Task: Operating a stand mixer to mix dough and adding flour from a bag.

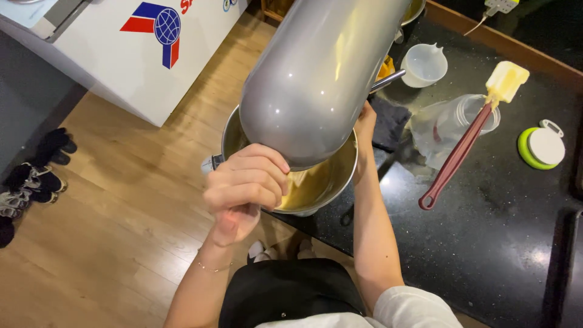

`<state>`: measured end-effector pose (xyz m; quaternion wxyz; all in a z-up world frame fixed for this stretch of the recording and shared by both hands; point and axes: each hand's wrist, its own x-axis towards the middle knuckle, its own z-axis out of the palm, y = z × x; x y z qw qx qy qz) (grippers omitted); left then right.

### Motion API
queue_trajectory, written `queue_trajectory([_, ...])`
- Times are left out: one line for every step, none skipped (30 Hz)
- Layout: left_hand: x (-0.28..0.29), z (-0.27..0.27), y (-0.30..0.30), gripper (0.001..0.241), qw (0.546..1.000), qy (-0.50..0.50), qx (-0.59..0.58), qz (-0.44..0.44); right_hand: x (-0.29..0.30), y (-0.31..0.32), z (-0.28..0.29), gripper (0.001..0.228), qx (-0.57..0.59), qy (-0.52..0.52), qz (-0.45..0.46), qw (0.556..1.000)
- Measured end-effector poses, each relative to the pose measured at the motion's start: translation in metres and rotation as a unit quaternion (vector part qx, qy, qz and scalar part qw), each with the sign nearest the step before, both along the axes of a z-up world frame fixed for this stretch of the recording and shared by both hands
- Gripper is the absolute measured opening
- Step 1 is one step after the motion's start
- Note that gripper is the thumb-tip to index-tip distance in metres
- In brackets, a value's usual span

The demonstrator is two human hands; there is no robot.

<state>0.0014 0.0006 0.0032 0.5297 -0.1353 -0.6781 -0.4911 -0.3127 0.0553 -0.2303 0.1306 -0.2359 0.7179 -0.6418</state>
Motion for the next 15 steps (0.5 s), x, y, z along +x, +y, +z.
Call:
queue_trajectory([0.0,-0.001,-0.001,0.076,1.0,0.001,-0.004,-0.001,-0.007,0.0,-0.018,0.03,-0.053,0.021,0.013,0.998])
queue_trajectory([0.0,-0.001,-0.001,0.076,1.0,0.002,-0.008,-0.002,-0.013,0.0,-0.036,0.034,-0.106,0.041,0.026,0.993])
queue_trajectory([0.0,-0.001,-0.001,0.076,1.0,0.0,-0.008,-0.004,-0.022,0.003,-0.042,0.034,-0.106,0.04,0.024,0.993])
queue_trajectory([0.001,0.0,0.0,0.076,1.0,-0.002,-0.011,-0.003,-0.03,0.007,-0.048,0.033,-0.091,0.046,-0.037,0.994])
queue_trajectory([0.002,0.001,-0.001,0.076,1.0,-0.003,-0.015,-0.001,-0.038,0.007,-0.054,0.041,-0.077,0.052,-0.096,0.991])
queue_trajectory([0.001,0.0,-0.003,0.076,1.0,-0.004,-0.017,-0.001,-0.018,0.002,-0.009,0.041,-0.079,0.051,-0.097,0.991])
queue_trajectory([0.001,-0.001,-0.002,0.075,1.0,-0.004,-0.018,0.003,-0.002,-0.003,0.042,0.054,-0.246,-0.13,-0.061,0.959])
queue_trajectory([0.001,-0.002,-0.001,0.075,1.0,-0.003,-0.018,0.007,0.011,-0.006,0.1,0.068,-0.397,-0.304,-0.029,0.865])
queue_trajectory([0.003,-0.003,-0.001,0.075,1.0,-0.004,-0.018,0.005,-0.006,-0.011,0.08,0.068,-0.398,-0.305,-0.031,0.865])
queue_trajectory([0.003,-0.003,0.0,0.074,1.0,-0.005,-0.025,0.013,-0.024,-0.016,0.06,0.072,-0.396,-0.24,0.0,0.886])
queue_trajectory([-0.001,-0.002,-0.002,0.073,0.999,0.0,-0.034,0.018,-0.048,-0.022,0.044,0.082,-0.396,-0.167,0.027,0.902])
queue_trajectory([0.0,-0.002,-0.001,0.073,0.999,0.005,-0.036,0.014,-0.034,-0.013,0.055,0.082,-0.399,-0.162,0.026,0.902])
queue_trajectory([0.001,-0.002,0.0,0.075,0.999,-0.001,-0.04,0.033,-0.02,-0.004,0.067,0.074,-0.379,-0.058,0.054,0.922])
queue_trajectory([0.001,-0.002,0.001,0.076,0.998,-0.008,-0.043,0.053,-0.005,0.005,0.079,0.073,-0.354,0.046,0.082,0.931])
queue_trajectory([0.0,-0.001,0.002,0.076,0.998,-0.002,-0.044,0.044,0.01,0.024,0.094,0.073,-0.353,0.054,0.075,0.931])
